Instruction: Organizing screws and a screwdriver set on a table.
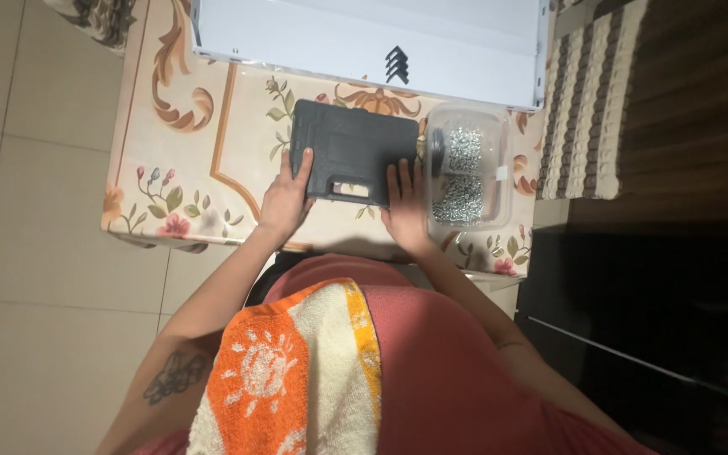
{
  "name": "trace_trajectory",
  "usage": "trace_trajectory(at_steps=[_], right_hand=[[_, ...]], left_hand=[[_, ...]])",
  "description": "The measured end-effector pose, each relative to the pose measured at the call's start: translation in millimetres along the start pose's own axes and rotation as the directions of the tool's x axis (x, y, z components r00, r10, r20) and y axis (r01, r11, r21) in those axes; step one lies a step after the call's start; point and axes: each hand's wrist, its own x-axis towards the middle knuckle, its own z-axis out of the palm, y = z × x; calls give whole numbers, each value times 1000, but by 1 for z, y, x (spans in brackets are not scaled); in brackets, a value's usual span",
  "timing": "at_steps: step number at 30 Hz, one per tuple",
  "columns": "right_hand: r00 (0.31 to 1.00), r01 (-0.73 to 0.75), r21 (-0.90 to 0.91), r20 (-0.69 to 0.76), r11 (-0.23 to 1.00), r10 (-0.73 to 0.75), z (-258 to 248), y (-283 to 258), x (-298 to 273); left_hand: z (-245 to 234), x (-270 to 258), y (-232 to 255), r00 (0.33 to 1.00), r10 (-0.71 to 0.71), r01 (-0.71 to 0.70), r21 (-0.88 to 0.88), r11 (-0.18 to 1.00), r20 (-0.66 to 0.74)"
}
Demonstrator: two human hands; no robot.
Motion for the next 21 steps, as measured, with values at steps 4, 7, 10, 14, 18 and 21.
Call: trace_trajectory(at_steps=[4, 7, 10, 14, 18, 21], right_hand=[[998, 12, -17, 61, 1000, -11, -26, -3, -2], [1000, 17, 73, -23, 997, -15, -38, 9, -32], [971, -84, -8, -227, 996, 80, -19, 33, -67], [943, -278, 20, -185, 960, 277, 14, 57, -69], [952, -171, 16, -256, 985, 170, 3, 42, -51], [948, -207, 46, -236, 977, 212, -12, 39, -45]], left_hand=[[-8, -4, 10, 1000, -4, 4, -5, 1000, -5], [-11, -4, 14, 1000, -23, 24, -38, 999, 15], [-5, -8, 15, 999, -43, 44, -74, 996, 17], [-8, -5, 23, 997, -72, 70, -89, 994, -13], [-5, 0, 29, 995, -95, 92, -92, 991, -23], [-5, 9, 31, 993, -108, 104, -84, 991, -45]])
